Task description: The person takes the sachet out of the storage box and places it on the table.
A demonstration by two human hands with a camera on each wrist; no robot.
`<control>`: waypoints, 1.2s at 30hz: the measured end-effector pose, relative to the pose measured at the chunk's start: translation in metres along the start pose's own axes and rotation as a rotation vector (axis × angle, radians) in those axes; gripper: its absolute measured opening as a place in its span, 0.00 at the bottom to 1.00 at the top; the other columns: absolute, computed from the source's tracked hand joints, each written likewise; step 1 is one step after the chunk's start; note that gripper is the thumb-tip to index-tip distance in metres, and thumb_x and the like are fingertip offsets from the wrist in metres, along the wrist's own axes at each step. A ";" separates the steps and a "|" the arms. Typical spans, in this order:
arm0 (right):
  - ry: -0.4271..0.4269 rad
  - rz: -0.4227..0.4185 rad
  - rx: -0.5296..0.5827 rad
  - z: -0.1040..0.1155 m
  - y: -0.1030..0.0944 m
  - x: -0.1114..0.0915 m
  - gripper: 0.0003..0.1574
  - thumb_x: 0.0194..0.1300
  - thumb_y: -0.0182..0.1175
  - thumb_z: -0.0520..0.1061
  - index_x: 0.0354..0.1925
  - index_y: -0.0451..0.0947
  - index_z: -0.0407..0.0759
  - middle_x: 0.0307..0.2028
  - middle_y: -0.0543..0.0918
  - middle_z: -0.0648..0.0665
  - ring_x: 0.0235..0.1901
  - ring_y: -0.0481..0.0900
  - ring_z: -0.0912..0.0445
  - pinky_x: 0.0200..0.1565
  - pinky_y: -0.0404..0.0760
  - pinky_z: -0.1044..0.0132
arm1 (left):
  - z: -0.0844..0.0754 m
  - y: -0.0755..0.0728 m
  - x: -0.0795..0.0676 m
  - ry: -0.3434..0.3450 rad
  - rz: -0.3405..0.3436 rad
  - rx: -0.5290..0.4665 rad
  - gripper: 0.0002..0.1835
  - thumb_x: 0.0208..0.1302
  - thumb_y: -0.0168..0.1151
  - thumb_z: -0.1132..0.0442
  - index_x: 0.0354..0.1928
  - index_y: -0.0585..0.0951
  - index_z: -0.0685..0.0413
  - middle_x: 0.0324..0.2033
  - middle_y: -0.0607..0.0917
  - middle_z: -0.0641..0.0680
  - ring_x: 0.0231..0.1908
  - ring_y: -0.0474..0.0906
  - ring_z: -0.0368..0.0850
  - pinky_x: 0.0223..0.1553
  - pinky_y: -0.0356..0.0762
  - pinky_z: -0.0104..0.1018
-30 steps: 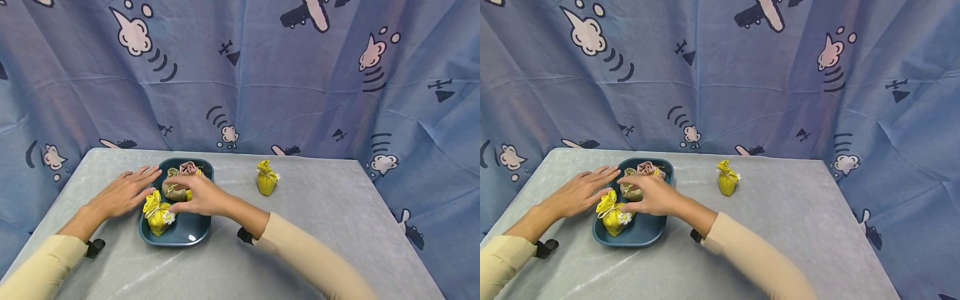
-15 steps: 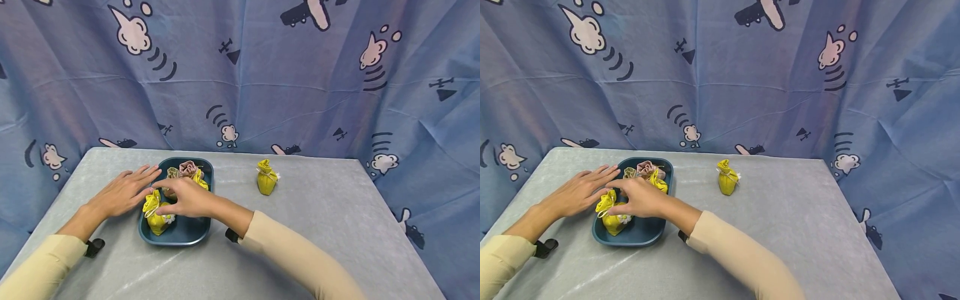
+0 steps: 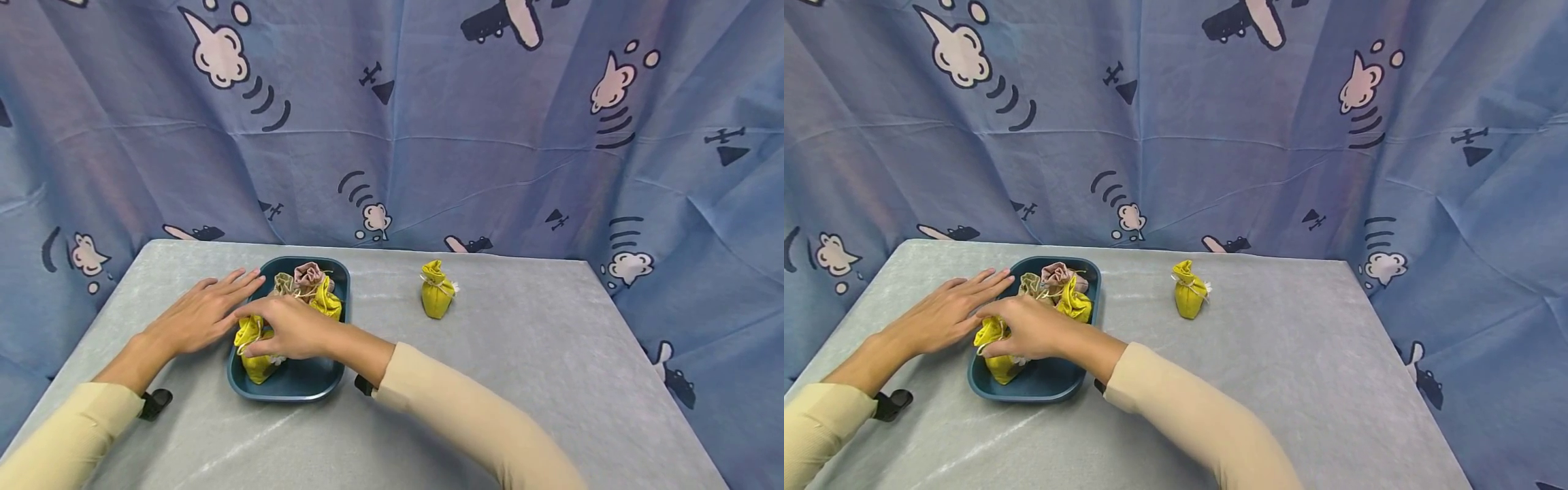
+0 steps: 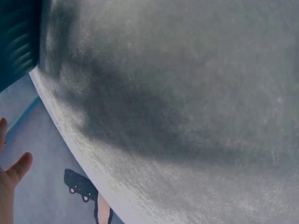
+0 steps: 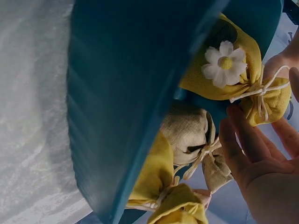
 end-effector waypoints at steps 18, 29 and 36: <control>0.028 -0.030 -0.060 0.005 0.006 0.000 0.17 0.64 0.70 0.50 0.48 0.83 0.45 0.44 0.84 0.56 0.39 0.76 0.68 0.42 0.71 0.81 | 0.000 0.001 0.000 -0.004 -0.013 -0.015 0.29 0.79 0.45 0.51 0.76 0.63 0.54 0.74 0.63 0.59 0.72 0.57 0.62 0.61 0.62 0.65; -0.011 -0.103 -0.007 0.007 -0.001 -0.010 0.06 0.64 0.69 0.42 0.40 0.82 0.43 0.35 0.83 0.53 0.33 0.75 0.68 0.37 0.71 0.82 | 0.002 0.002 0.001 -0.022 -0.002 -0.024 0.29 0.79 0.44 0.50 0.76 0.62 0.53 0.74 0.62 0.58 0.73 0.57 0.62 0.62 0.61 0.65; -0.028 -0.128 0.018 0.011 -0.010 -0.014 0.06 0.65 0.68 0.41 0.40 0.83 0.42 0.36 0.84 0.53 0.32 0.76 0.69 0.37 0.72 0.83 | 0.001 0.001 0.001 -0.015 -0.003 -0.014 0.30 0.79 0.45 0.49 0.76 0.62 0.53 0.74 0.62 0.59 0.72 0.57 0.63 0.61 0.62 0.66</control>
Point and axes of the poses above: each hand's wrist, its own x-axis towards the middle knuckle, its own y-axis out of the palm, z = x × y, the point moved 9 cm from there along x, towards the middle knuckle
